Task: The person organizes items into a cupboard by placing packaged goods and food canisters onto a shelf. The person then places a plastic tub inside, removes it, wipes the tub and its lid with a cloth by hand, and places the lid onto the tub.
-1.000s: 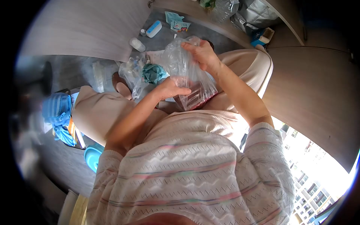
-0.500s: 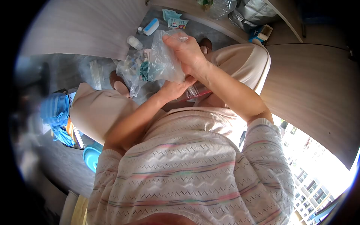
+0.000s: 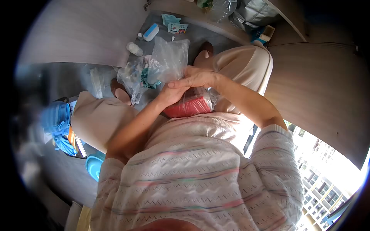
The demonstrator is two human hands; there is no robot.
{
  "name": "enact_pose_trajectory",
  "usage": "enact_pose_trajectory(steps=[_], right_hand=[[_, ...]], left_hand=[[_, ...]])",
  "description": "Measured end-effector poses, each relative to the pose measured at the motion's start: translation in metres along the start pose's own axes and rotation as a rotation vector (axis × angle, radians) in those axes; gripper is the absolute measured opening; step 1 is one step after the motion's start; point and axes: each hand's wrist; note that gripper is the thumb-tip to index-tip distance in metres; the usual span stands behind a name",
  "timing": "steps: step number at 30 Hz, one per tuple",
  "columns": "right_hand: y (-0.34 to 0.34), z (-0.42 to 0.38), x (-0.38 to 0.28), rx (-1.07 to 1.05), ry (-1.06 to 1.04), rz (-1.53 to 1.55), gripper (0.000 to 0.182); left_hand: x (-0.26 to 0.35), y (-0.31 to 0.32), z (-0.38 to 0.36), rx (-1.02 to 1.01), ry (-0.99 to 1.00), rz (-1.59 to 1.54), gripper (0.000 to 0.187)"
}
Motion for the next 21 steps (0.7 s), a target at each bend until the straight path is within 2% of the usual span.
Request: enact_pose_trajectory(steps=[1,3,4,7,8,9,11,12,16,18,21], right_hand=[[0.003,0.006,0.001,0.046,-0.056,0.051,0.052],[0.011,0.015,0.006,0.123,-0.158,0.154,0.039],[0.01,0.02,0.011,0.216,-0.186,0.108,0.027],[-0.002,0.007,-0.013,0.249,-0.022,-0.103,0.025],[-0.005,0.004,-0.018,0.252,0.026,-0.14,0.025],[-0.008,0.011,-0.008,0.246,0.007,-0.072,0.024],[-0.014,0.025,0.013,0.244,-0.033,0.055,0.022],[-0.009,0.024,0.005,0.235,-0.038,0.289,0.017],[-0.018,0.035,0.008,0.256,0.03,0.32,0.017],[-0.024,0.039,0.008,0.332,0.084,0.267,0.023],[-0.044,0.037,0.026,0.197,-0.173,-0.556,0.026]], left_hand=[[0.0,0.004,-0.001,0.029,-0.068,-0.113,0.018],[0.007,-0.004,0.006,-0.095,-0.167,-0.071,0.029],[0.012,-0.011,0.01,-0.153,-0.223,-0.051,0.034],[0.029,-0.027,0.014,-0.43,-0.478,-0.375,0.038],[0.001,-0.026,0.009,-0.467,-0.462,-0.331,0.048],[0.002,-0.026,0.01,-0.503,-0.445,-0.287,0.059],[0.028,-0.034,0.013,-0.603,-0.269,-0.141,0.076],[0.033,-0.036,0.013,-0.662,-0.311,-0.078,0.082],[0.038,-0.035,0.012,-0.584,-0.342,-0.298,0.069],[0.045,-0.04,0.016,-0.504,-0.328,-0.516,0.061],[0.049,-0.061,0.02,-0.323,-0.46,-0.759,0.05]])
Point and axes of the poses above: each hand's wrist, its own z-axis towards the middle knuckle, its own y-axis out of the palm, x = y × z, and after that the axes turned 8 degrees about -z, right-handed
